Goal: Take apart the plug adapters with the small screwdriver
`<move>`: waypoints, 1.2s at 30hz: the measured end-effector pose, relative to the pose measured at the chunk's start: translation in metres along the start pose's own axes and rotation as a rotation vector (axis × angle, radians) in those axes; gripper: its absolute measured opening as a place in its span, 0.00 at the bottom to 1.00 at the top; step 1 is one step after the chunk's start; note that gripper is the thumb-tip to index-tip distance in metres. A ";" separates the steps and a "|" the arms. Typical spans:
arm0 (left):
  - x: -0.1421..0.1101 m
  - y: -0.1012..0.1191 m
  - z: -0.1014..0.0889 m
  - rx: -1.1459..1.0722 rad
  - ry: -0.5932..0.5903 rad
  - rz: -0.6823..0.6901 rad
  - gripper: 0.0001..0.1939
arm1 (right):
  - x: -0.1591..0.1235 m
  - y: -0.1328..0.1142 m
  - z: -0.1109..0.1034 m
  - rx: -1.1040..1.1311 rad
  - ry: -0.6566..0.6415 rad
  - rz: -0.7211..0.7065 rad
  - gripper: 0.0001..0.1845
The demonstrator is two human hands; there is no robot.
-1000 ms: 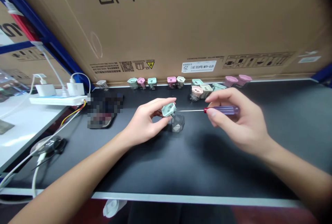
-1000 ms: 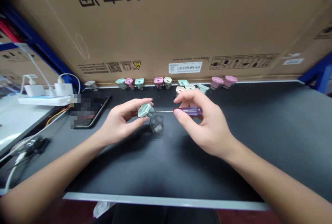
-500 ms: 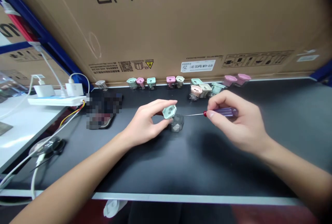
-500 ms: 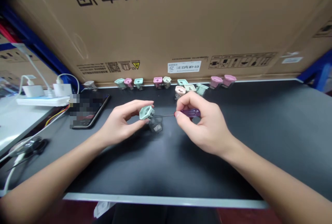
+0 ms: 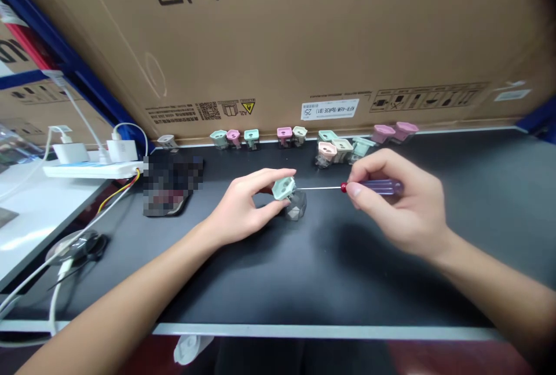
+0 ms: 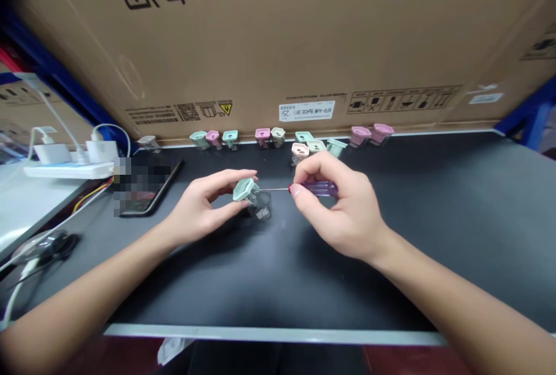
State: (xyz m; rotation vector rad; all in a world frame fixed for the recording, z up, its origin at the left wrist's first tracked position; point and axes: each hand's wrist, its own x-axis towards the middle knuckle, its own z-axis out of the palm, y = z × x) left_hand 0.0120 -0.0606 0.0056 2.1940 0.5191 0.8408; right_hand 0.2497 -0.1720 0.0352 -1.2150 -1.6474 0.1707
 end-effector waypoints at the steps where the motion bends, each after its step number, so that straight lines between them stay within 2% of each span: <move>1: 0.000 0.000 0.000 0.001 -0.003 -0.002 0.24 | 0.000 0.000 0.000 -0.006 -0.003 -0.009 0.06; 12: 0.000 0.000 -0.002 0.009 0.014 -0.017 0.24 | 0.000 -0.001 -0.002 -0.109 -0.016 -0.064 0.08; 18: 0.000 -0.003 -0.001 -0.074 0.027 -0.046 0.24 | 0.000 -0.004 -0.003 -0.047 0.015 -0.069 0.08; 26: -0.001 -0.001 0.002 -0.209 0.038 -0.081 0.24 | -0.003 -0.003 -0.002 0.038 -0.016 -0.020 0.08; 36: -0.002 0.000 0.002 -0.239 0.034 -0.076 0.24 | -0.004 0.001 0.000 0.062 -0.016 0.008 0.05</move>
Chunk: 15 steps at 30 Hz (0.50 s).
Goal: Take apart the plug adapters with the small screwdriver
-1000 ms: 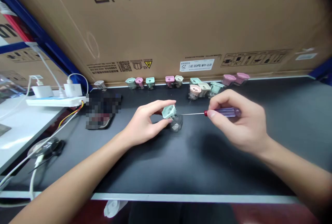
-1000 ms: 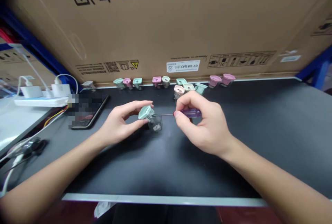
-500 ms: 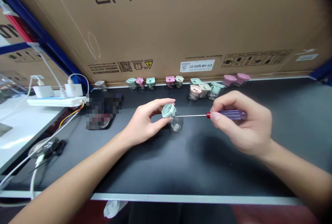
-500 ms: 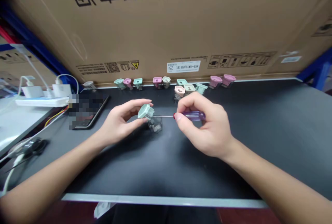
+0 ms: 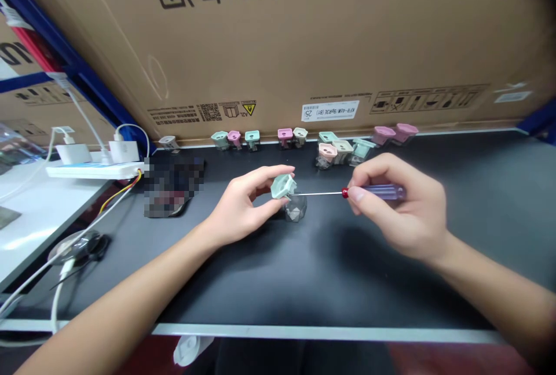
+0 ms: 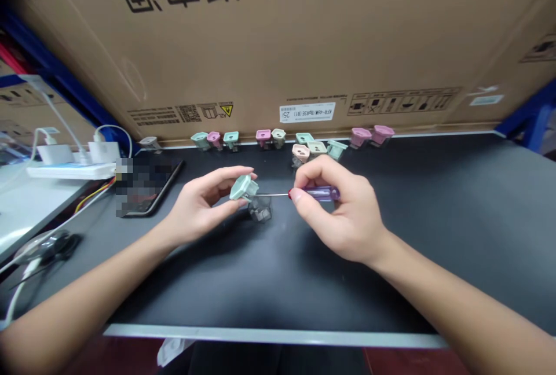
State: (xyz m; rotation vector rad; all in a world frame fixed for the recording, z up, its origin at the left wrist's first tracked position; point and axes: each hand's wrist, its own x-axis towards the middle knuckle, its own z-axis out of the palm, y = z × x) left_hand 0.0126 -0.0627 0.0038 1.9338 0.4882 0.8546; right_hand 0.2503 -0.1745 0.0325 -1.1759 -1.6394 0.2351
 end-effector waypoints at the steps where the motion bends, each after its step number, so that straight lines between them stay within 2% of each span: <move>1: 0.000 0.000 0.000 0.000 0.002 -0.002 0.24 | 0.000 0.000 0.000 0.004 -0.004 0.010 0.05; 8: 0.000 0.000 0.000 -0.031 0.020 -0.006 0.25 | 0.000 0.002 0.000 0.020 -0.003 0.010 0.05; 15: 0.000 -0.002 -0.001 -0.017 0.029 0.005 0.24 | 0.002 0.001 0.001 0.055 -0.035 0.109 0.07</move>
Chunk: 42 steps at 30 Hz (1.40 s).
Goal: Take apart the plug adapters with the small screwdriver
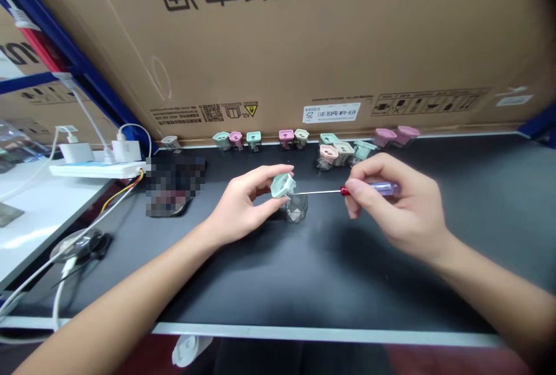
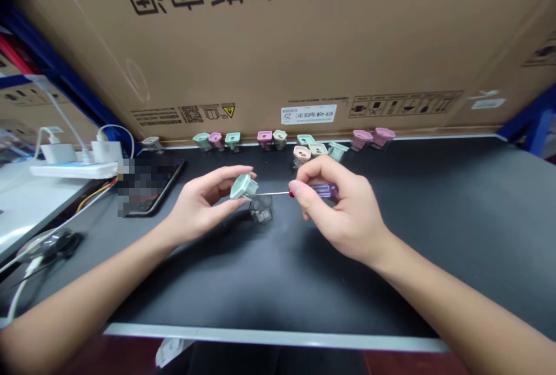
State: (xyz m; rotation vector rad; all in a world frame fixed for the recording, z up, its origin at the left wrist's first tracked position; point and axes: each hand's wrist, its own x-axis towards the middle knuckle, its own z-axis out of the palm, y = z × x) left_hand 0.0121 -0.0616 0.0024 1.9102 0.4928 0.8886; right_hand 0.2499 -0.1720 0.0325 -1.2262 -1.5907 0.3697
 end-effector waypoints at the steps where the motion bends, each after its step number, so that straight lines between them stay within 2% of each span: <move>1: 0.000 -0.001 0.000 0.008 -0.001 -0.001 0.24 | 0.000 0.000 0.000 0.014 -0.013 0.006 0.06; 4: 0.000 -0.002 -0.001 0.023 -0.001 -0.013 0.24 | 0.001 0.000 0.000 0.041 -0.050 -0.016 0.03; 9: 0.001 -0.004 -0.002 0.026 0.010 -0.014 0.25 | 0.000 0.001 -0.002 0.017 -0.096 -0.058 0.09; 16: 0.000 -0.001 -0.001 0.051 -0.012 0.010 0.25 | -0.001 0.003 0.001 0.080 -0.028 -0.009 0.02; 22: 0.000 -0.002 -0.002 0.061 -0.010 0.001 0.24 | -0.002 0.003 0.002 0.080 0.019 -0.046 0.09; 26: 0.001 -0.003 -0.002 0.073 -0.016 0.008 0.25 | -0.002 0.005 0.002 0.041 0.010 -0.045 0.07; 31: 0.001 -0.004 -0.002 0.075 -0.014 0.011 0.25 | -0.001 0.007 0.000 0.042 -0.025 0.016 0.01; 36: 0.001 -0.005 -0.002 0.079 -0.005 0.015 0.25 | -0.003 0.005 -0.001 -0.002 -0.042 -0.034 0.07; 42: 0.001 -0.005 -0.002 0.095 -0.022 0.008 0.24 | -0.002 0.005 -0.001 0.010 -0.055 0.042 0.02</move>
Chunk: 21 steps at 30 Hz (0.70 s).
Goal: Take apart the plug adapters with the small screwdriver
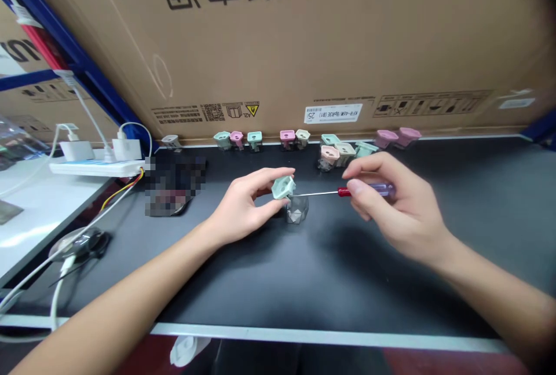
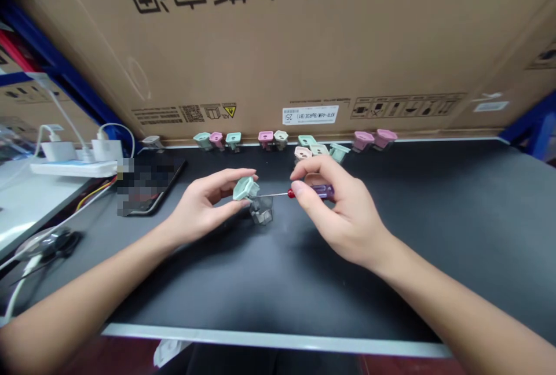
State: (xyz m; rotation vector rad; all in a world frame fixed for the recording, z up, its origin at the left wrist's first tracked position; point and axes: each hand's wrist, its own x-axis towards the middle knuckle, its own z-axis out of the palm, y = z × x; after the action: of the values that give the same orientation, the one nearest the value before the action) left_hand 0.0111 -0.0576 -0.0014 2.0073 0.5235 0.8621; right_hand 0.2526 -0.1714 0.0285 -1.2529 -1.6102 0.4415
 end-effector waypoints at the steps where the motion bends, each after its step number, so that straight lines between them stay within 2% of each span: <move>1: 0.000 0.000 0.000 0.003 -0.002 0.001 0.24 | 0.000 0.000 0.000 0.003 0.007 -0.004 0.02; 6: 0.001 0.001 -0.001 0.005 0.024 0.009 0.24 | -0.001 -0.001 0.000 0.030 -0.003 -0.037 0.11; 11: 0.001 0.002 -0.001 0.004 0.025 0.000 0.24 | -0.001 -0.002 -0.002 0.039 -0.044 0.023 0.04; 14: 0.000 0.003 0.000 0.005 0.019 -0.003 0.24 | 0.000 -0.002 -0.002 0.098 -0.050 0.075 0.06; 21: 0.000 0.003 -0.001 -0.007 0.038 0.011 0.24 | 0.000 -0.002 -0.001 0.062 -0.021 -0.034 0.06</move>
State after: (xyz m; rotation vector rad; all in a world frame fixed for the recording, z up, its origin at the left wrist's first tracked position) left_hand 0.0107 -0.0583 0.0013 1.9922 0.5303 0.9092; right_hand 0.2522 -0.1723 0.0310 -1.1760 -1.6214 0.4810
